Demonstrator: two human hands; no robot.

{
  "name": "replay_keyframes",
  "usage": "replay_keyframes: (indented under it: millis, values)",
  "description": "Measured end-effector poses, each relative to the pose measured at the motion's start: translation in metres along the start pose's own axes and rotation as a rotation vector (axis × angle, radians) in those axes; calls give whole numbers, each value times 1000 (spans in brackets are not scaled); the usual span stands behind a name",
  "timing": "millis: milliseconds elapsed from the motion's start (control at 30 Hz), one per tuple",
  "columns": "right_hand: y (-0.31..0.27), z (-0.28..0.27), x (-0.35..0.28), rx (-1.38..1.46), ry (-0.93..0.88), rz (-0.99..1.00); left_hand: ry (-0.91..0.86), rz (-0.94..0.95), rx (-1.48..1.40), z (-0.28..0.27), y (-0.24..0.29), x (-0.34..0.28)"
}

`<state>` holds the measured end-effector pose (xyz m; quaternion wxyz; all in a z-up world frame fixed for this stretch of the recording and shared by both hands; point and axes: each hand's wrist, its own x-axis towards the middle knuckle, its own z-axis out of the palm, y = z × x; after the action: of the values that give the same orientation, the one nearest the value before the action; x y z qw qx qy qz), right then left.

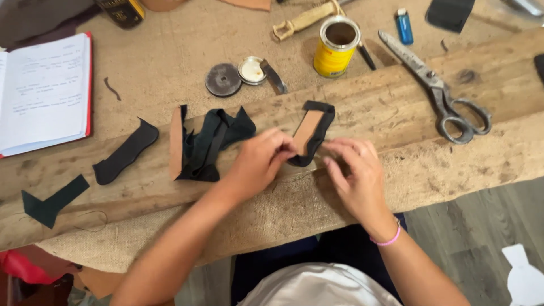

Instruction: Binding the edges of a leather piece by applying glue and folding a leather strip over the perimeter

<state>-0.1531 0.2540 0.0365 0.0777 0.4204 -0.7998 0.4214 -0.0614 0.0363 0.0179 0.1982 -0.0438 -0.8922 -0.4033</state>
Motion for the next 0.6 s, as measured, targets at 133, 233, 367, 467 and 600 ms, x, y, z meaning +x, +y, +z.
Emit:
replay_keyframes:
  millis: [133, 233, 367, 467, 600]
  values:
    - [-4, 12, -18, 47, -17, 108, 17, -18, -37, 9, 3, -15]
    - [0, 21, -23, 6, -7, 118, -54, -26, -80, -2, 7, -10]
    - [-1, 29, -18, -50, 3, 145, -171, -1, -65, -10, 9, 2]
    - [-7, 33, -13, -50, -19, 199, -211, 7, -39, -11, 4, 9]
    - [-13, 36, -7, -88, -21, 248, -275, -70, -13, -14, 2, 17]
